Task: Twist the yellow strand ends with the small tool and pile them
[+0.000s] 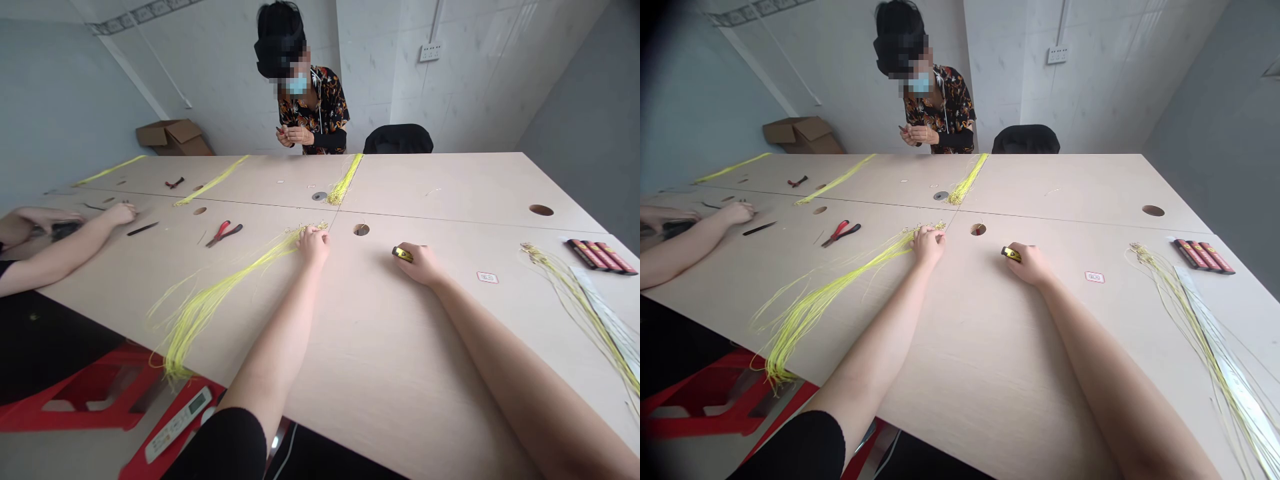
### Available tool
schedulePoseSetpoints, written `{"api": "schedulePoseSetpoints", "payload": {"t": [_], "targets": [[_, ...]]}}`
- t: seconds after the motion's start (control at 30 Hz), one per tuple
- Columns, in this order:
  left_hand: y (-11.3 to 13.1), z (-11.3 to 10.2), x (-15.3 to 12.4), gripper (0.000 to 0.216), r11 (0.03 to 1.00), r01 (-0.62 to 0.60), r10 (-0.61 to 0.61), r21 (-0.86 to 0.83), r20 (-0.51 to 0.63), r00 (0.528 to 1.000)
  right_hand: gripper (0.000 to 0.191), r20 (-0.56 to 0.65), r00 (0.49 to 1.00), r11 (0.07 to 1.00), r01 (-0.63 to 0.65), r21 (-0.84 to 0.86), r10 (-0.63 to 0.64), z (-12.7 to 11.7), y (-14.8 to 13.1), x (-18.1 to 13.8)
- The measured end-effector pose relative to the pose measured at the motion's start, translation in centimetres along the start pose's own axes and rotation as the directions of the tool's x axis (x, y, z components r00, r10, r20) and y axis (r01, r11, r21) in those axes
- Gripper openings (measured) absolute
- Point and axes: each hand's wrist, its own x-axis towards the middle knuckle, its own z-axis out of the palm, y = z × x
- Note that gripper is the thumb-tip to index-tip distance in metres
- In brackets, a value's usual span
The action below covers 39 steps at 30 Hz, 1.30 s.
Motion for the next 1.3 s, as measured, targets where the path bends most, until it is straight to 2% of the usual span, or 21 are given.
{"api": "schedulePoseSetpoints", "payload": {"t": [0.3, 0.6, 1.1, 1.3], "targets": [[0.09, -0.3, -0.18, 0.017, 0.999, 0.048, -0.048, -0.018, -0.04, 0.998, 0.007, 0.009, 1.0, 1.0, 0.003, -0.013, -0.003, 0.11, 0.18, 0.02], [0.12, -0.12, -0.26, 0.022, 0.999, 0.042, -0.042, 0.03, 0.009, 0.999, 0.007, 0.015, 1.0, 1.0, -0.008, 0.0, 0.008, 0.11, 0.22, 0.0], [0.13, -0.09, -0.21, 0.022, 0.999, 0.037, -0.037, 0.004, 0.021, 0.999, 0.007, 0.03, 0.999, 0.999, -0.036, -0.016, 0.037, -0.1, -0.03, -0.05], [-0.09, 0.09, -0.08, 0.017, 1.0, 0.02, -0.02, -0.017, -0.032, 0.999, 0.007, 0.027, 0.999, 0.999, -0.029, -0.012, 0.03, -0.01, 0.02, -0.01]]}}
